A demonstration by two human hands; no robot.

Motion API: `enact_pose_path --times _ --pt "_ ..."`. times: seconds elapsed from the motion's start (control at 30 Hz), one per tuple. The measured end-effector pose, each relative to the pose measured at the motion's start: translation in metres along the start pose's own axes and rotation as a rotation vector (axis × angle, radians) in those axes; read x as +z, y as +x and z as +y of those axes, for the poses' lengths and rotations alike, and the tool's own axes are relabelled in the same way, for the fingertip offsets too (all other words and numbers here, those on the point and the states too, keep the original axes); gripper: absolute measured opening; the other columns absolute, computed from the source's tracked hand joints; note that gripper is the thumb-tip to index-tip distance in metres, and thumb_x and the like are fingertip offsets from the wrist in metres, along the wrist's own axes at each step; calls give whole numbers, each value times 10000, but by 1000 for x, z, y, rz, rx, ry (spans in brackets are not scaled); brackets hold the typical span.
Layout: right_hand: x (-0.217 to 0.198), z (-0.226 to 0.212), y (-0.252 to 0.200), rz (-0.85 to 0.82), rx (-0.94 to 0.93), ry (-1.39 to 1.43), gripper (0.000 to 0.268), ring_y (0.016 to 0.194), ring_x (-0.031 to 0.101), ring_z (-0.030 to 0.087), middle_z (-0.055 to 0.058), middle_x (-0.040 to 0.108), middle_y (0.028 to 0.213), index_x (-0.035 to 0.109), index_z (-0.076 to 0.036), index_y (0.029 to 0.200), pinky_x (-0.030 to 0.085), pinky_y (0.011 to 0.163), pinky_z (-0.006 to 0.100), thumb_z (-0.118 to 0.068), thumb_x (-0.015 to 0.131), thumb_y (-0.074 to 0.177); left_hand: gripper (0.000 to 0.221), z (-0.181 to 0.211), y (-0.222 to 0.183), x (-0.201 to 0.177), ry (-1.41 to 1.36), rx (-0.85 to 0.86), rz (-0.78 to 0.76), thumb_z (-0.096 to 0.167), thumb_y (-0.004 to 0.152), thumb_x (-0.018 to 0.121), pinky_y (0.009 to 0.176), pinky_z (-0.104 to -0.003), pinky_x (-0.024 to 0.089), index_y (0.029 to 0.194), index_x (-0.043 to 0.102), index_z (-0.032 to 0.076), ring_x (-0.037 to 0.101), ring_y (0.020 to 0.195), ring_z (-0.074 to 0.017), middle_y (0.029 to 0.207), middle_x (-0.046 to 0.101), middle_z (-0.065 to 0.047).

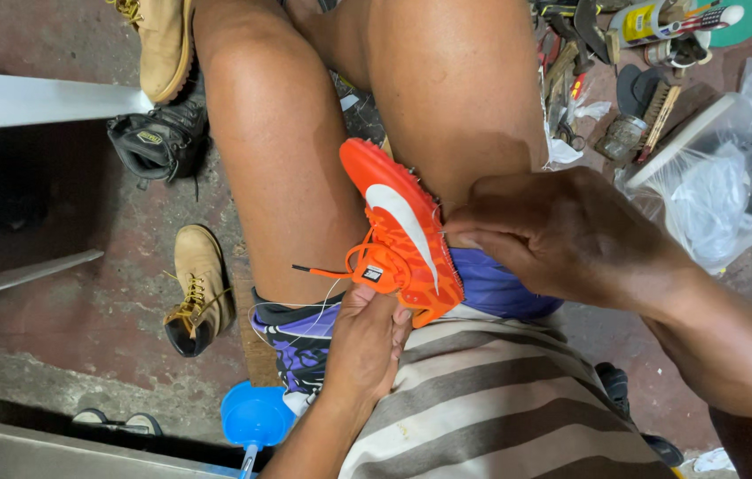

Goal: The person stitches the sole onto an orange athletic shoe by hand using a needle and thread, pulling the thread through several points along the side of the shoe.

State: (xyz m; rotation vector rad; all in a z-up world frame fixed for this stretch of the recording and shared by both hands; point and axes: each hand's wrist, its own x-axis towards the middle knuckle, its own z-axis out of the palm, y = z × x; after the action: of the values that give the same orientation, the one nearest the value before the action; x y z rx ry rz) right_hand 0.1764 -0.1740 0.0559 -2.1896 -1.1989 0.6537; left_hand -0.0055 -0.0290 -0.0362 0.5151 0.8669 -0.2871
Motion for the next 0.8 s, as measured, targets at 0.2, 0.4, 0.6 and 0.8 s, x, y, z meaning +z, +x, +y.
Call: enact_pose_path --times 0.2,0.4,0.6,0.8 --pt "-14 2 10 -113 12 -76 100 647 665 282 58 625 717 701 -131 915 503 522 421 -152 739 825 84 4 1 0 8 -35 11 149 973 591 371 -206 253 995 657 103 374 462 -36 629 529 33" --pt "-18 9 21 -199 -113 -99 155 732 686 248 32 639 741 718 -154 934 528 573 413 -165 731 780 64 3 7 -9 54 -37 -64 136 1001 607 391 -205 262 955 623 95 383 484 -34 641 514 39" --pt "-17 12 23 -220 -181 -81 205 775 699 251 18 685 803 731 -160 985 537 588 411 -176 727 781 49 2 7 -12 44 -75 -78 81 975 601 405 -203 282 939 617 110 424 511 -40 655 534 31" --pt "-15 12 20 -215 -182 -104 210 798 704 255 24 695 832 725 -151 988 534 586 414 -156 725 778 62 2 9 -15 37 -95 -71 45 954 620 406 -190 290 937 621 105 434 512 -36 663 547 35"
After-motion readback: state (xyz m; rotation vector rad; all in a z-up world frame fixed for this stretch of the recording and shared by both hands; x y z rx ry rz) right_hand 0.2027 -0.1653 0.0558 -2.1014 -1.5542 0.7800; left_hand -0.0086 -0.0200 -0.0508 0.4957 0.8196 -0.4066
